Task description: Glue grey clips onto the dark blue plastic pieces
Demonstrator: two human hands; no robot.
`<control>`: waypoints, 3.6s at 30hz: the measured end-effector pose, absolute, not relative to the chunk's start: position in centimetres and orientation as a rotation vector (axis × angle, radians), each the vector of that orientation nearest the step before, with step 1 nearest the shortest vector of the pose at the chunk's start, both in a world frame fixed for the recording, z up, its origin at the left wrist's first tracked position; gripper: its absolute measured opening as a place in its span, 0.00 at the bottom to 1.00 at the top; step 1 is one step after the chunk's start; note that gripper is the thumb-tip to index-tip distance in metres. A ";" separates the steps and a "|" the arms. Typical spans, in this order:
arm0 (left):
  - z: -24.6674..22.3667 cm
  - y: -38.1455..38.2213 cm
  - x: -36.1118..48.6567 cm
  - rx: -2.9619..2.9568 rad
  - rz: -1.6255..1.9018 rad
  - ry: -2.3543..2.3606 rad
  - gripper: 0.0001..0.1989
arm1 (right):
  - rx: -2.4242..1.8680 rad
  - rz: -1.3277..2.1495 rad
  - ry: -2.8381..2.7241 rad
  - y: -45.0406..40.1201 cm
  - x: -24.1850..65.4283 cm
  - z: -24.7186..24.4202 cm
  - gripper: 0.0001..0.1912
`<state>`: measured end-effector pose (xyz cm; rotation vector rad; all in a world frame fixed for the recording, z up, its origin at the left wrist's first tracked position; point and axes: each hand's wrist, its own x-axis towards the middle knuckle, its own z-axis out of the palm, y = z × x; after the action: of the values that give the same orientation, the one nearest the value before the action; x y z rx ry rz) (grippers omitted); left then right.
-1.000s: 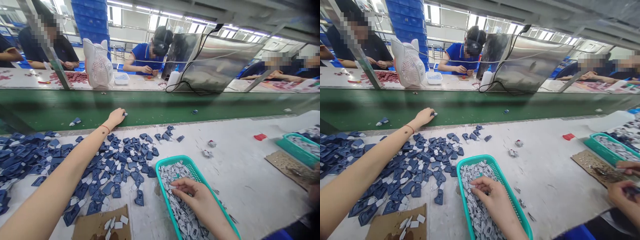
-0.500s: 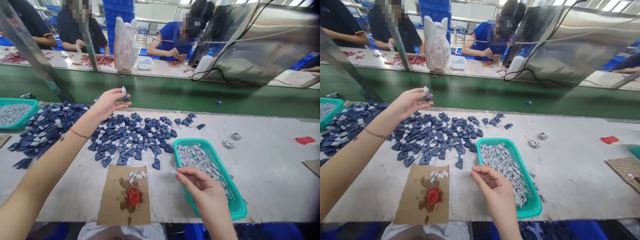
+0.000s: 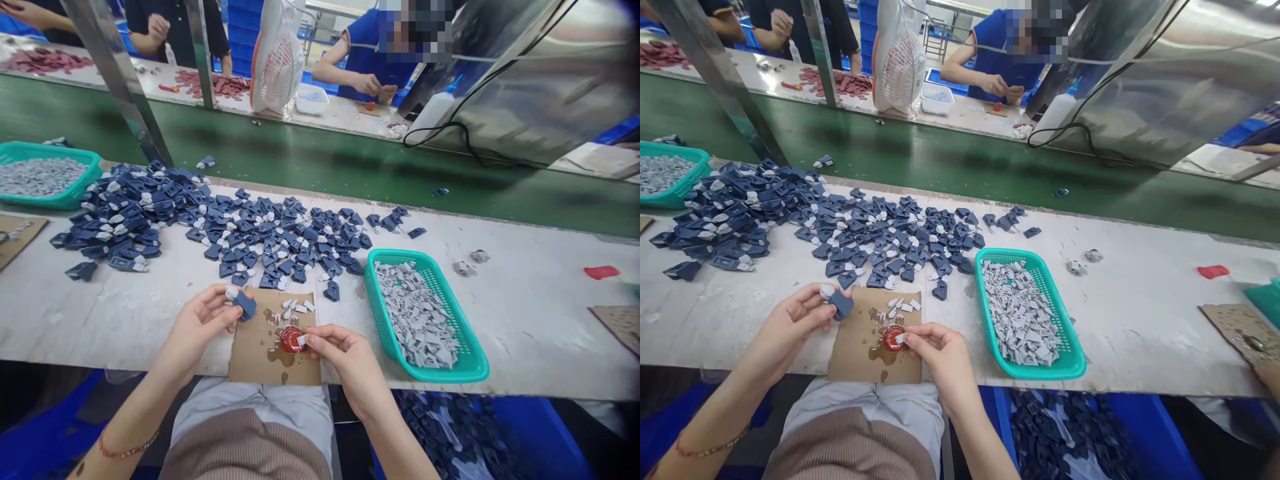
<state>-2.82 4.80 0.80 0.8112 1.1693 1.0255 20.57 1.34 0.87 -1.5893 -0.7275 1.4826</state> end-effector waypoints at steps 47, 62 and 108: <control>0.3 1.2 0.9 0.482 0.908 1.007 0.15 | -1.464 1.461 -0.579 1.1 19.1 3.9 0.15; 1.2 1.4 1.5 0.314 0.881 0.971 0.21 | -1.402 1.133 -1.321 -0.4 17.7 4.9 0.05; 1.7 1.1 1.2 0.957 0.916 0.899 0.19 | -1.256 0.774 -1.396 -0.8 15.4 2.2 0.16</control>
<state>1.16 1.12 1.66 0.9572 0.8994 0.9157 15.40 -0.82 2.16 -1.2561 -1.3957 0.7741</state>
